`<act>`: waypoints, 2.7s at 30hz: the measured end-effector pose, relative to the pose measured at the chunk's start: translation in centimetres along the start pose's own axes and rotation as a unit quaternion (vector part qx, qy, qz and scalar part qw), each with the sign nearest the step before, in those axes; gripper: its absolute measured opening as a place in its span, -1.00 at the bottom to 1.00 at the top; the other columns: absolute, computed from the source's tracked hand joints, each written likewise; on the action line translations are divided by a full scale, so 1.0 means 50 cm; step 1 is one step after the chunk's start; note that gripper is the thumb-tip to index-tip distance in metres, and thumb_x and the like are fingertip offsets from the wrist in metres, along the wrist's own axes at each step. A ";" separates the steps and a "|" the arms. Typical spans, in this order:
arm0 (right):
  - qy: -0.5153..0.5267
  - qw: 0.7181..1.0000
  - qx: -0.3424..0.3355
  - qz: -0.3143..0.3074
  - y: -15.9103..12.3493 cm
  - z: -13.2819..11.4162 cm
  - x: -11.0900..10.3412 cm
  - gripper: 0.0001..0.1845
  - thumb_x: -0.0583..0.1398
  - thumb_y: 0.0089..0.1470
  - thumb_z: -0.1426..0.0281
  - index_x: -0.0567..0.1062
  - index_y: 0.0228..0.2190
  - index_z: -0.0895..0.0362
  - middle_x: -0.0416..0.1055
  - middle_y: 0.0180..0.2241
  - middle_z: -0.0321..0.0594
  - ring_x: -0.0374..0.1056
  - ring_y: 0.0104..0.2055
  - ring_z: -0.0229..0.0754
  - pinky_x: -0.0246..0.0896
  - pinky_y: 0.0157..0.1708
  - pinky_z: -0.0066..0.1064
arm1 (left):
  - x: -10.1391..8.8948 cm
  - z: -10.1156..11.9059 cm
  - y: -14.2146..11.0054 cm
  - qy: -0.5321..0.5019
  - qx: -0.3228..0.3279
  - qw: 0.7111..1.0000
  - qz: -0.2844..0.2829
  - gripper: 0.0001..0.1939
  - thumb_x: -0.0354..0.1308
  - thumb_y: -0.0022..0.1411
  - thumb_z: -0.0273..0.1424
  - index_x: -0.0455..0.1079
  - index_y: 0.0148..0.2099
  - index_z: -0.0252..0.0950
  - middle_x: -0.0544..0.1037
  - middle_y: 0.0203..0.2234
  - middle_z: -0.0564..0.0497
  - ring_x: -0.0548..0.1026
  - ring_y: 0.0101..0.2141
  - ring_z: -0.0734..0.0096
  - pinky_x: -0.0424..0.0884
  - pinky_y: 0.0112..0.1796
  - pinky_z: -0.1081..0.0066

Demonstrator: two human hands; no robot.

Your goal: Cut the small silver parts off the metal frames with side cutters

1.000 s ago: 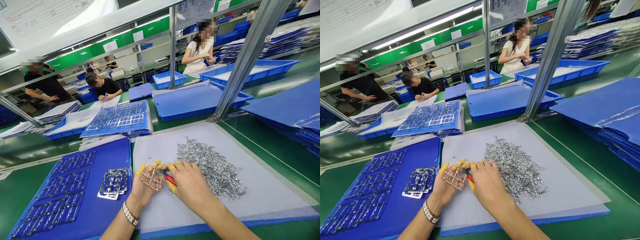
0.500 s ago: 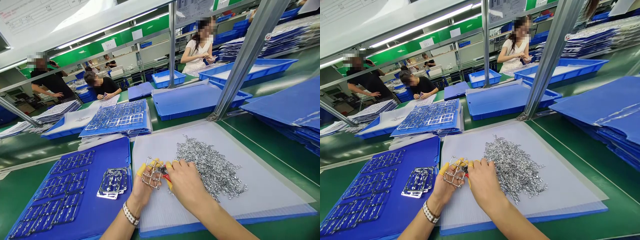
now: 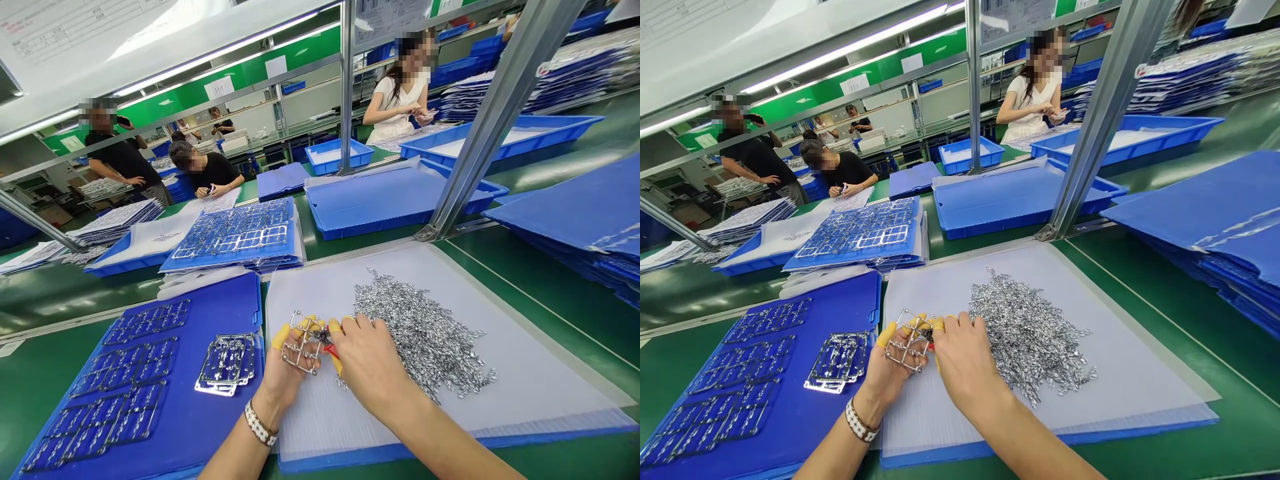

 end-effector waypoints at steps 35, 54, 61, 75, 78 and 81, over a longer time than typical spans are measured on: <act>0.053 0.999 -0.006 -0.008 -0.027 -0.033 0.014 -0.81 0.15 0.08 0.38 0.44 -0.22 0.13 0.42 -0.31 -0.12 0.25 -0.21 -0.04 -0.09 -0.30 -0.22 | -0.006 0.002 -0.001 -0.027 0.014 0.999 0.017 -0.47 -0.09 0.27 -0.10 0.31 0.11 -0.35 0.35 0.09 -0.19 0.45 -0.27 0.31 0.34 -0.19 0.28; 0.110 0.993 -0.019 0.043 -0.033 -0.007 0.019 -0.73 0.20 -0.02 0.46 0.46 -0.19 0.12 0.45 -0.32 -0.12 0.33 -0.22 0.02 0.12 -0.26 -0.16 | 0.003 0.004 -0.010 0.057 0.063 0.996 0.030 -0.43 -0.11 0.26 -0.06 0.30 0.15 -0.33 0.37 0.08 -0.18 0.46 -0.18 0.18 0.34 -0.22 0.26; 0.649 0.752 0.112 0.013 0.008 0.014 0.045 -0.66 0.16 0.00 0.12 0.41 -0.25 0.08 0.47 -0.34 -0.23 0.39 -0.31 -0.16 0.28 -0.28 -0.31 | -0.001 -0.012 -0.032 0.487 0.277 0.828 -0.020 -0.41 0.06 0.24 -0.25 0.07 0.30 -0.11 0.16 0.25 -0.05 0.08 0.22 0.11 -0.06 0.20 0.13; 0.258 0.903 -0.241 0.246 -0.030 -0.095 0.072 -0.61 0.01 -0.07 0.67 0.39 -0.21 0.14 0.42 -0.33 -0.13 0.32 -0.24 -0.11 0.30 -0.21 -0.20 | -0.002 0.015 0.008 -0.137 -0.015 0.990 -0.026 -0.18 -0.02 0.16 0.06 -0.13 0.34 -0.18 0.45 -0.03 -0.24 0.48 -0.13 -0.03 0.29 -0.09 0.05; 0.283 0.917 -0.219 0.178 -0.035 -0.090 0.065 -0.55 0.08 -0.08 0.62 0.35 -0.09 0.14 0.42 -0.23 -0.11 0.31 -0.15 -0.08 0.26 -0.12 -0.19 | -0.007 0.020 0.009 -0.157 -0.002 0.988 -0.006 -0.26 -0.03 0.19 0.02 -0.03 0.31 -0.20 0.52 -0.17 -0.20 0.50 -0.18 0.03 0.30 -0.12 0.10; 0.274 0.941 -0.142 0.139 -0.023 -0.061 0.046 -0.61 0.14 0.03 0.44 0.35 -0.05 0.12 0.42 -0.21 -0.11 0.32 -0.15 -0.07 0.25 -0.13 -0.20 | -0.001 0.025 0.002 -0.162 0.037 0.986 0.014 -0.35 -0.03 0.23 -0.05 0.07 0.28 -0.23 0.53 -0.21 -0.17 0.51 -0.21 0.12 0.31 -0.12 0.16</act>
Point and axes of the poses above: each hand's wrist, its own y-axis towards the middle knuckle, its own x-axis out of the palm, z = x × y, the point moved 1 cm from there along y, towards the middle knuckle
